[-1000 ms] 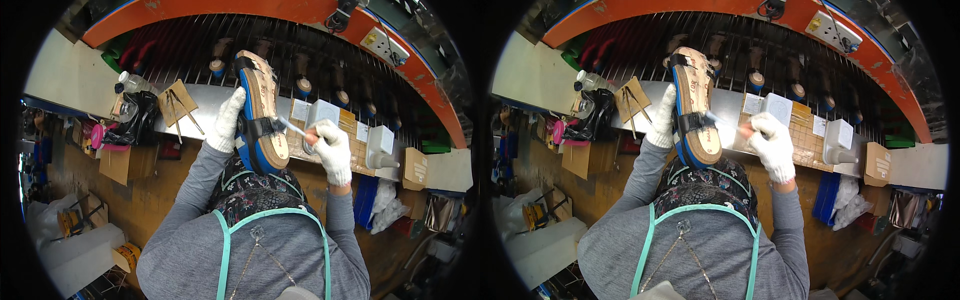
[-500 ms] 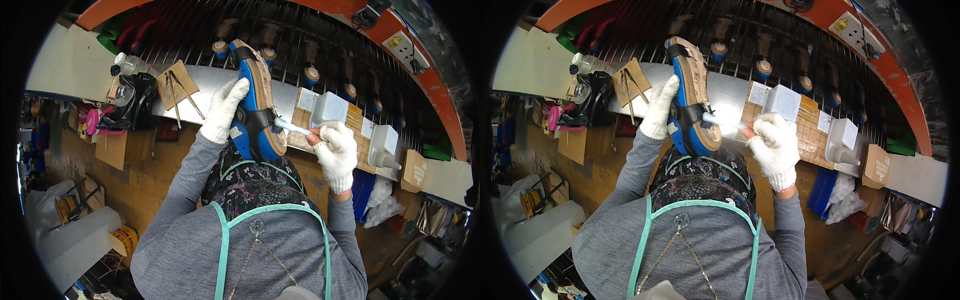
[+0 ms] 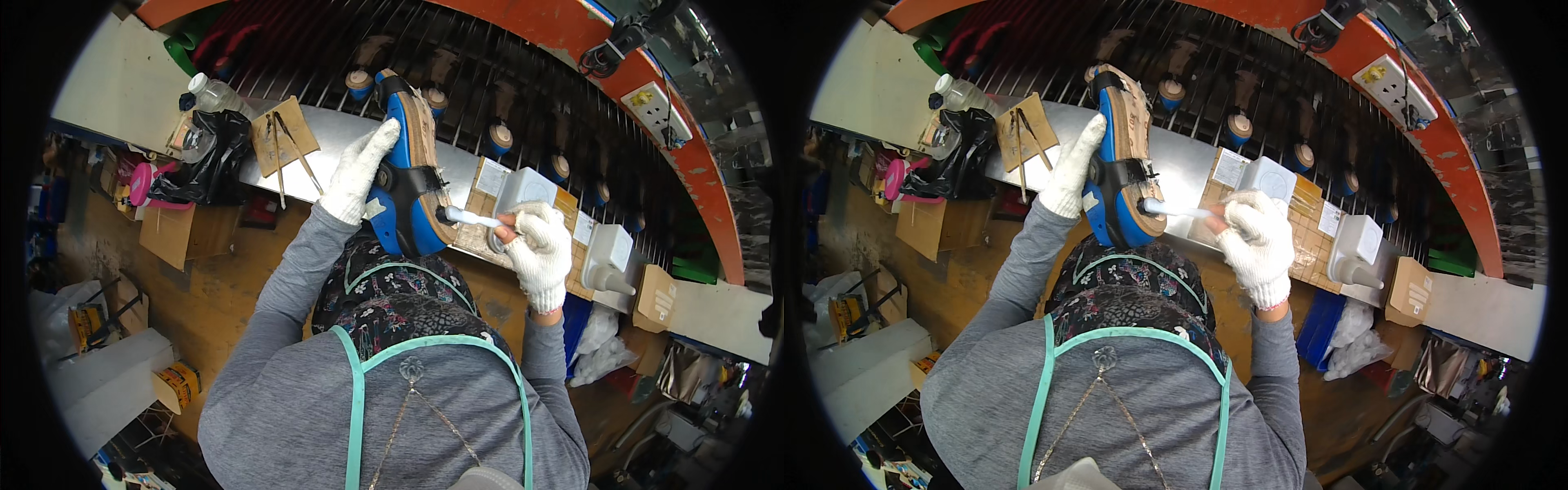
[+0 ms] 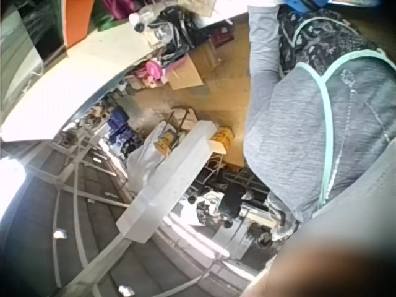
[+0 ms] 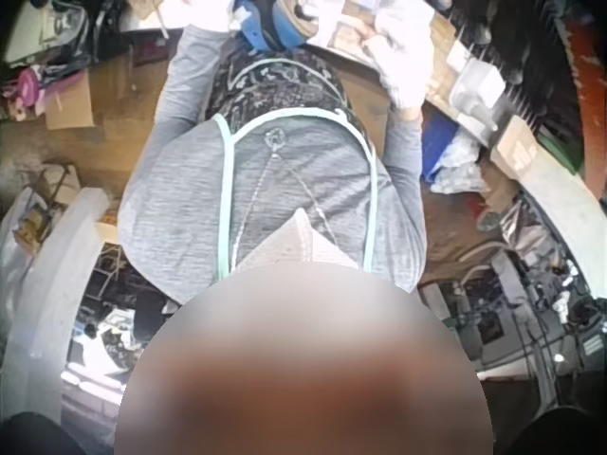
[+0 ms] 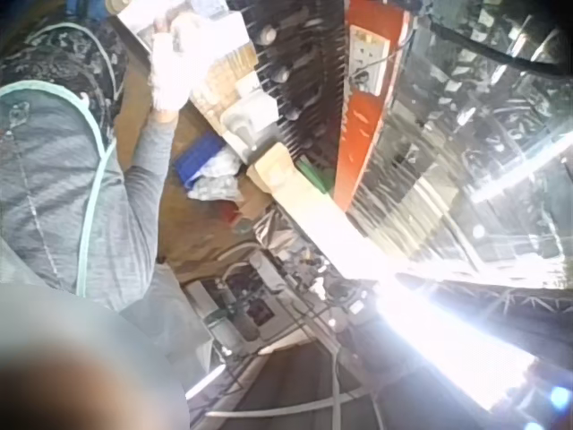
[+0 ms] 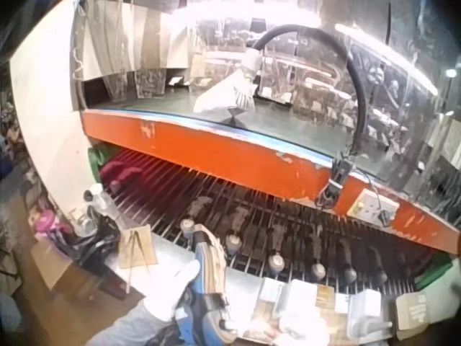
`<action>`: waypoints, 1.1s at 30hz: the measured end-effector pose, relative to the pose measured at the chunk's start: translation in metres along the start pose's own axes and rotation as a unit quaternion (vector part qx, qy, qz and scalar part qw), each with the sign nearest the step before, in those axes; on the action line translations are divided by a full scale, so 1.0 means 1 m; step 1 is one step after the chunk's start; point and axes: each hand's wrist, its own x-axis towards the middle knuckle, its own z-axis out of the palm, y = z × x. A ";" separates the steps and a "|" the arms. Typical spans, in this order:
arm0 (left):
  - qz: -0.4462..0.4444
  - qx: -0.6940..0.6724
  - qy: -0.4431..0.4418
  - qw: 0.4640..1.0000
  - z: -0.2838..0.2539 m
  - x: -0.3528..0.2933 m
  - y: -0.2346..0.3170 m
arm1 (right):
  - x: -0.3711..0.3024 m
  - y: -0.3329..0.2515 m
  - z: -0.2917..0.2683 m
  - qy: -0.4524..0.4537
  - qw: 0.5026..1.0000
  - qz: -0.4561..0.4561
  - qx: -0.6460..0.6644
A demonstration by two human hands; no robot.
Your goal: The person repeatedly applies glue to the sole of a blue sandal using a brush. They hold the sandal with one hand and use the brush with the other, dipping the brush into a container of glue between applications.
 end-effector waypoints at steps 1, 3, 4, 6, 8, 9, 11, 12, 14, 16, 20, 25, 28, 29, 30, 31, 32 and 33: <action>0.009 0.007 0.003 1.000 0.002 0.000 0.000 | 0.000 -0.001 -0.001 0.009 1.000 -0.003 -0.008; 0.016 0.031 0.006 0.999 0.005 -0.002 0.000 | -0.002 -0.004 -0.001 0.033 0.999 -0.001 -0.022; 0.015 0.047 0.005 0.999 0.006 -0.003 0.000 | -0.001 -0.004 -0.001 0.050 0.998 -0.011 -0.045; 0.027 0.057 0.007 0.998 0.009 -0.004 -0.001 | 0.000 -0.004 0.002 0.082 0.992 -0.023 -0.091; 0.041 0.043 0.015 0.998 0.013 -0.001 -0.002 | 0.000 -0.002 0.004 0.107 0.990 -0.034 -0.089; 0.049 0.026 -0.005 0.998 0.013 -0.002 -0.003 | -0.001 -0.001 0.005 0.116 0.989 -0.030 -0.087; 0.035 -0.013 -0.037 0.999 0.014 -0.002 -0.004 | -0.005 0.002 0.004 0.099 0.994 -0.023 -0.038; 0.016 -0.039 -0.048 0.998 0.014 -0.001 -0.004 | -0.007 0.004 0.004 0.089 0.996 -0.017 -0.015; -0.024 -0.090 -0.070 0.993 0.016 -0.002 -0.005 | -0.010 0.010 0.002 0.062 0.997 -0.005 0.048; -0.069 -0.135 -0.075 0.986 0.022 -0.002 -0.006 | -0.013 0.016 -0.001 0.039 0.996 -0.026 0.071; -0.122 -0.171 -0.095 0.973 0.034 -0.008 -0.007 | -0.015 0.023 0.000 0.064 0.990 -0.025 0.123; -0.199 -0.220 -0.153 0.943 0.043 -0.011 -0.019 | -0.009 0.024 -0.005 0.059 0.986 -0.070 0.140; -0.218 -0.267 -0.235 0.909 0.040 -0.006 -0.036 | -0.001 0.022 -0.011 0.045 0.986 -0.092 0.128; -0.068 -0.112 -0.299 0.945 0.041 -0.003 -0.043 | 0.003 0.022 -0.012 0.038 0.984 -0.108 0.134; 0.089 0.054 -0.352 0.930 0.045 -0.001 -0.050 | 0.008 0.022 -0.013 0.031 0.982 -0.124 0.141; 0.065 0.064 -0.400 0.912 0.046 -0.001 -0.056 | 0.012 0.021 -0.014 0.023 0.979 -0.139 0.148; 0.049 0.031 -0.455 0.889 0.049 -0.002 -0.061 | 0.014 0.020 -0.016 0.016 0.982 -0.136 0.128; 0.030 -0.026 -0.539 0.841 0.051 -0.006 -0.065 | 0.018 0.020 -0.017 0.003 0.980 -0.140 0.139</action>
